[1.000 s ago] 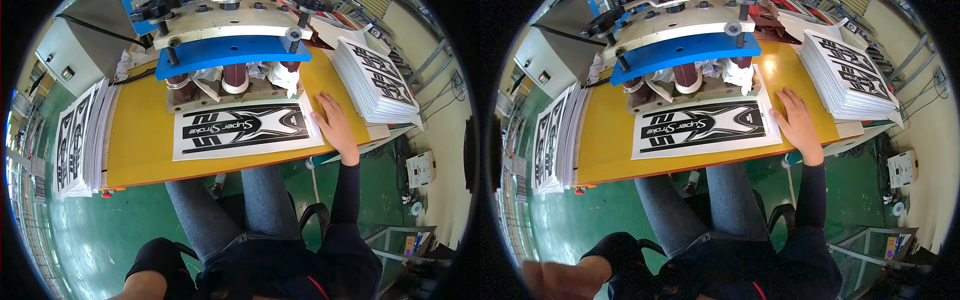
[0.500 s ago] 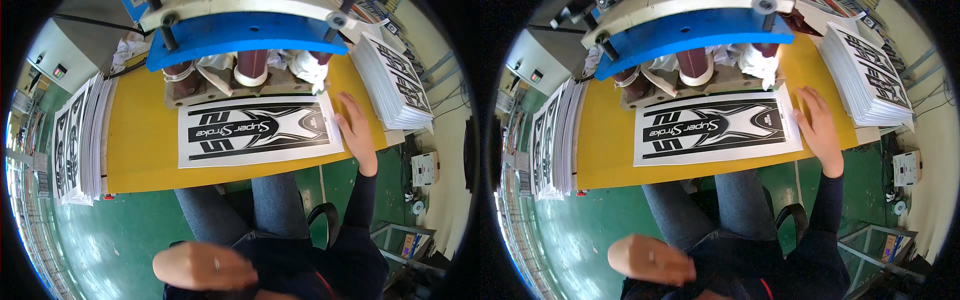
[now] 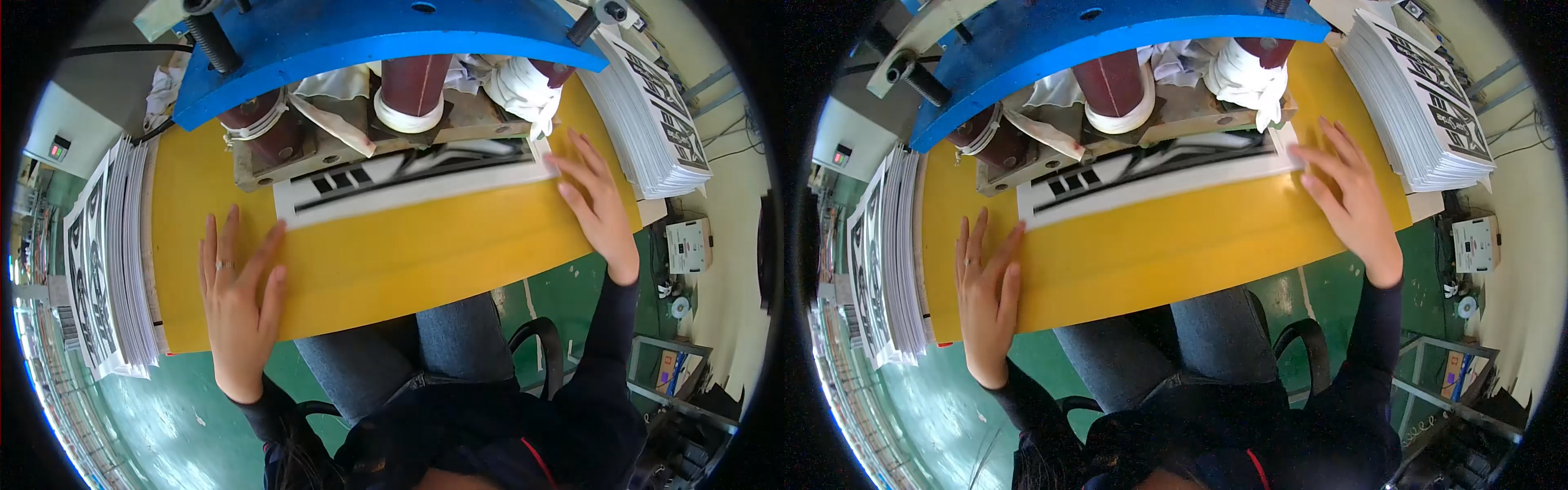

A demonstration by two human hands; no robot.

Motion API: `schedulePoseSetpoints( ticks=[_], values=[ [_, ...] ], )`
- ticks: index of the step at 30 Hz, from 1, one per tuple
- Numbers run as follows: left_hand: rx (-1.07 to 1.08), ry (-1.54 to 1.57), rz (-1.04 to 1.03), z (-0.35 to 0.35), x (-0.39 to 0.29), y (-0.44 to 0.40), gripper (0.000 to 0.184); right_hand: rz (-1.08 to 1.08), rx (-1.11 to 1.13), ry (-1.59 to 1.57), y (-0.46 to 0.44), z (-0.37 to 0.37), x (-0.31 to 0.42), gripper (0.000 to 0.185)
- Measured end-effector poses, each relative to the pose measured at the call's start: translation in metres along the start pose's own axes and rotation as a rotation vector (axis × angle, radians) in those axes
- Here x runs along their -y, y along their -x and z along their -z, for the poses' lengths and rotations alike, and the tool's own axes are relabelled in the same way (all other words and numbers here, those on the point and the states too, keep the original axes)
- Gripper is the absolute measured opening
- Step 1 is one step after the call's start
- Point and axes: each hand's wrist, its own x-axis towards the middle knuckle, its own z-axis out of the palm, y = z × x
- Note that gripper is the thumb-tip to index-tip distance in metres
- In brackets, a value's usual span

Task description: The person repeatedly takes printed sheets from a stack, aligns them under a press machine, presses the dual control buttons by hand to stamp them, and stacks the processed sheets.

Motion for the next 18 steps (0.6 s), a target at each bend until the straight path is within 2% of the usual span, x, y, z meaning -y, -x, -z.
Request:
schedulePoseSetpoints(
  ticks=[6,10,18],
  values=[
    [-0.04,0.127,0.068,-0.021,0.001,-0.013,0.047,-0.04,-0.045,-0.128,-0.009,-0.014,-0.005,0.03],
    [-0.028,0.151,0.086,-0.019,0.001,-0.012,0.047,0.03,-0.065,0.013,-0.01,-0.011,-0.008,0.028],
    [-0.046,0.036,0.091,-0.02,-0.001,-0.013,0.048,0.015,-0.02,-0.014,-0.011,-0.011,-0.008,0.034]
  ],
)
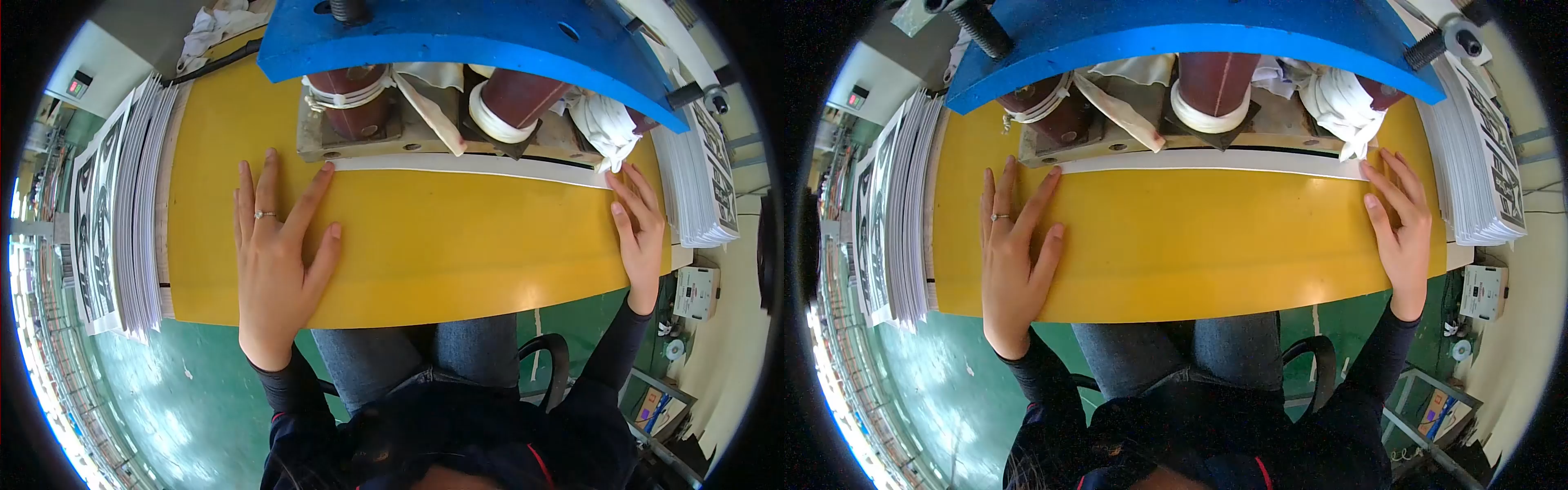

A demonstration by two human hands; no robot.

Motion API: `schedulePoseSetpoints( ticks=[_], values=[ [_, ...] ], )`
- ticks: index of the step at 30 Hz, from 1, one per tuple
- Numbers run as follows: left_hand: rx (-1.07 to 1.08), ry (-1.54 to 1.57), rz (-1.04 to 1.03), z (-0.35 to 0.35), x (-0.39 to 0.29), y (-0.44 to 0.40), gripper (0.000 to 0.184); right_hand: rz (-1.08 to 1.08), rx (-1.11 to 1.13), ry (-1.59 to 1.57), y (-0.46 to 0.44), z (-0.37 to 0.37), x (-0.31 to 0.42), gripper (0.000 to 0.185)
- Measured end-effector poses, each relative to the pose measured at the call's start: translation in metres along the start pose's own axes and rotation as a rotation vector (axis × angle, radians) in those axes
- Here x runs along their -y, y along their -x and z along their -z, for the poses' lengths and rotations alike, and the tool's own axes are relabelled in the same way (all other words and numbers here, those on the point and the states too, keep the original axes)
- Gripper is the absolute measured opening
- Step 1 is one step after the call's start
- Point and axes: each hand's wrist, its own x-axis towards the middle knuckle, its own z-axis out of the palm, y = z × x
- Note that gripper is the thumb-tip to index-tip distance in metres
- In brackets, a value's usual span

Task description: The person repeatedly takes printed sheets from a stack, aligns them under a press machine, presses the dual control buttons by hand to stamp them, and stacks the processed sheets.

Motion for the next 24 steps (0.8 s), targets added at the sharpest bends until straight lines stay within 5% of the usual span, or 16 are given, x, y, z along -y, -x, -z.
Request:
schedulePoseSetpoints(
  ticks=[24],
  values=[
    [0.041,0.021,0.02,0.0,0.0025,0.0003,0.052,-0.004,-0.007,0.007,-0.0008,-0.0001,-0.0011,0.032]
  ],
)
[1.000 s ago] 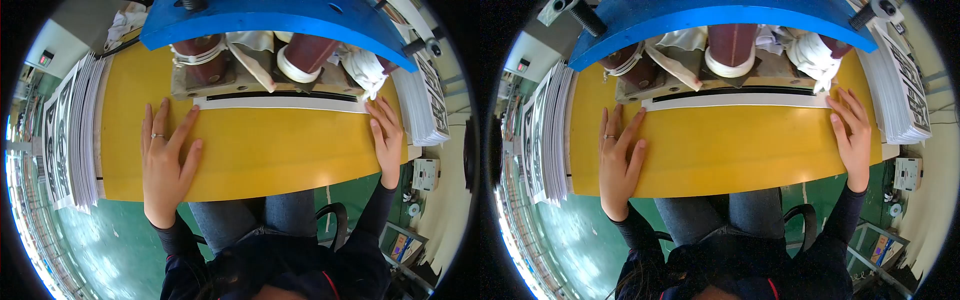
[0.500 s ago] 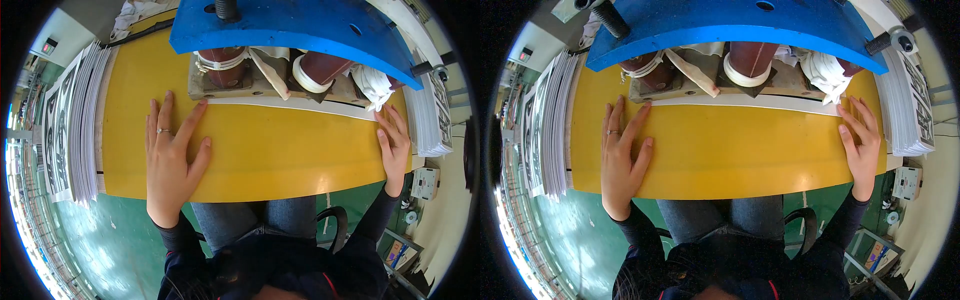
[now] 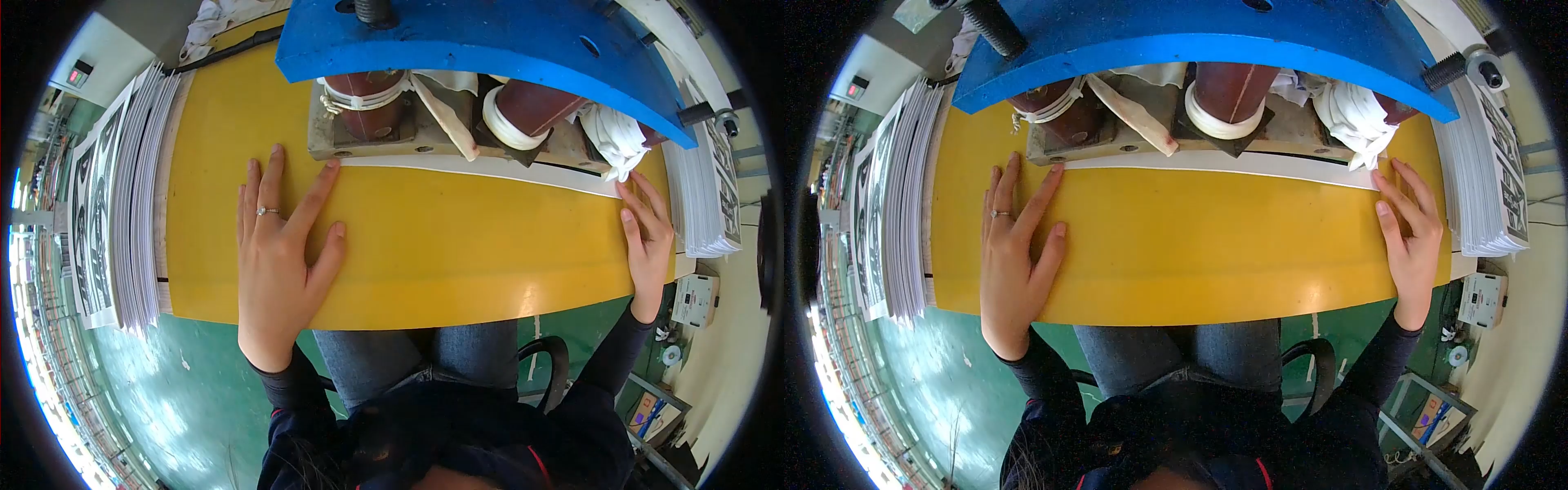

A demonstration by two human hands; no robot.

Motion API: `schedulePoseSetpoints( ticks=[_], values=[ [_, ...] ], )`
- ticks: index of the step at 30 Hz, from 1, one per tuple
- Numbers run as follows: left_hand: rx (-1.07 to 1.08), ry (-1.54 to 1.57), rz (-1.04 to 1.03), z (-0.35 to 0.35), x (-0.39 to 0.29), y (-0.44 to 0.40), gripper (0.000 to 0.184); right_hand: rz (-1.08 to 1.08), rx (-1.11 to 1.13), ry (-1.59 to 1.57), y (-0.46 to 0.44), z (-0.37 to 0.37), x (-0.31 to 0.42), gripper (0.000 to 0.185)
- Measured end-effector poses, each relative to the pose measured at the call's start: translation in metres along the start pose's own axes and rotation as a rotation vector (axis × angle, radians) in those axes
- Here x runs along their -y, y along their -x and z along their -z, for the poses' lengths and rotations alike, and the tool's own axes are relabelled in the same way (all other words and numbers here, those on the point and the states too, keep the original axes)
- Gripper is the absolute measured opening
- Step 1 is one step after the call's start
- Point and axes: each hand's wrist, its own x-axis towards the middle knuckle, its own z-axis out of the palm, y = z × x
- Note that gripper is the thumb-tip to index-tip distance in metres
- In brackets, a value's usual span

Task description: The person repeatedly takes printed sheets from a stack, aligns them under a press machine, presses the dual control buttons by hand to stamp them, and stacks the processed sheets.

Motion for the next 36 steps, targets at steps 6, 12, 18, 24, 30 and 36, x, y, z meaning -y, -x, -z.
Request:
schedulePoseSetpoints(
  ticks=[6,12,18,24,30,36],
  values=[
    [0.001,0.006,0.006,0.0004,-0.0005,0.0005,0.052,-0.013,-0.004,-0.004,0.0,-0.0005,0.0018,0.032],
    [0.002,0.003,0.003,0.0,-0.0002,0.0004,0.052,-0.022,-0.006,-0.017,0.0006,-0.0004,0.0012,0.032],
    [-0.011,0.032,-0.002,0.0012,0.0008,0.0005,0.052,-0.028,-0.027,-0.037,0.0012,-0.0013,0.0014,0.03],
    [-0.005,0.044,-0.027,-0.0008,0.0004,-0.001,0.052,-0.028,-0.066,-0.009,0.0029,-0.0016,0.0017,0.028],
    [0.011,0.019,-0.006,-0.0016,0.0008,0.0001,0.053,-0.007,-0.098,-0.018,0.0021,-0.0035,0.0015,0.029],
    [0.016,0.038,0.003,-0.0007,0.0004,-0.0003,0.054,0.008,-0.103,-0.008,0.0022,-0.005,0.0016,0.03]
  ],
)
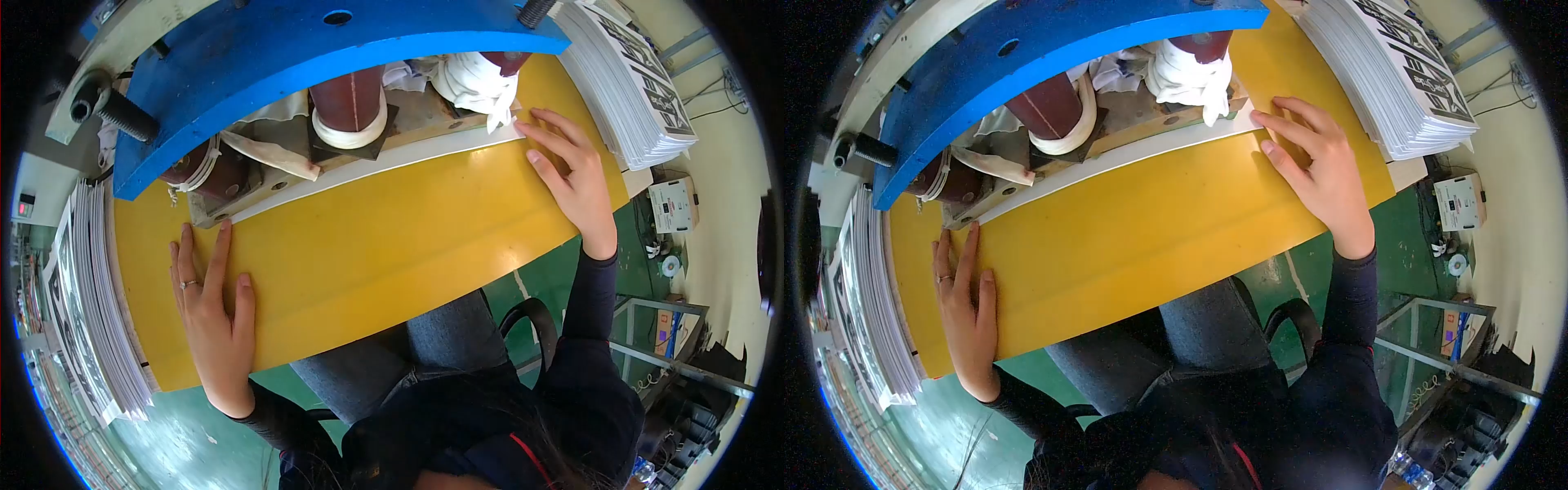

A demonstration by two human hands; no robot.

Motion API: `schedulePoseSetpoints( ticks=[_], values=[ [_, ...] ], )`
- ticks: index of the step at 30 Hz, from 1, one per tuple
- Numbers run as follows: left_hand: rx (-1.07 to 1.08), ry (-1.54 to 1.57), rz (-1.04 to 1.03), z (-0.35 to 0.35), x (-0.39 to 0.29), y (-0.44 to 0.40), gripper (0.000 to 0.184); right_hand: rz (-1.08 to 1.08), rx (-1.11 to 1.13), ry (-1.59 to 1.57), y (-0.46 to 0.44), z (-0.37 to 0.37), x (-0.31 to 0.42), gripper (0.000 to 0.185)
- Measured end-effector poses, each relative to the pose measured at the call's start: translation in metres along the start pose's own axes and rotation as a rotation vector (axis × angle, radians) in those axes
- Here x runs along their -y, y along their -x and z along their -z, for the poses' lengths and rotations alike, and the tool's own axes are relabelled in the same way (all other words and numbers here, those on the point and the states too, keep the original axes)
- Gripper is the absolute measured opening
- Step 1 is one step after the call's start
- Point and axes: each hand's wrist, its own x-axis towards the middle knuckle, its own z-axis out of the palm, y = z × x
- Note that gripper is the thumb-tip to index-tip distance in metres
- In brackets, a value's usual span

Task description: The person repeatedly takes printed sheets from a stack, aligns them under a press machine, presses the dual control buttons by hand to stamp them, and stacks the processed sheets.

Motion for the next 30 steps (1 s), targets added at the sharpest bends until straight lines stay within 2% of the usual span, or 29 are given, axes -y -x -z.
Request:
schedulePoseSetpoints(
  ticks=[19,30],
  values=[
    [-0.004,0.0,0.0,-0.0004,-0.0004,0.0001,0.053,0.017,-0.002,-0.003,0.0001,0.0009,-0.0012,0.03],
    [-0.002,-0.018,-0.006,-0.0002,0.0,-0.0006,0.052,-0.05,0.025,-0.046,0.001,0.0011,0.0024,0.032]
  ],
)
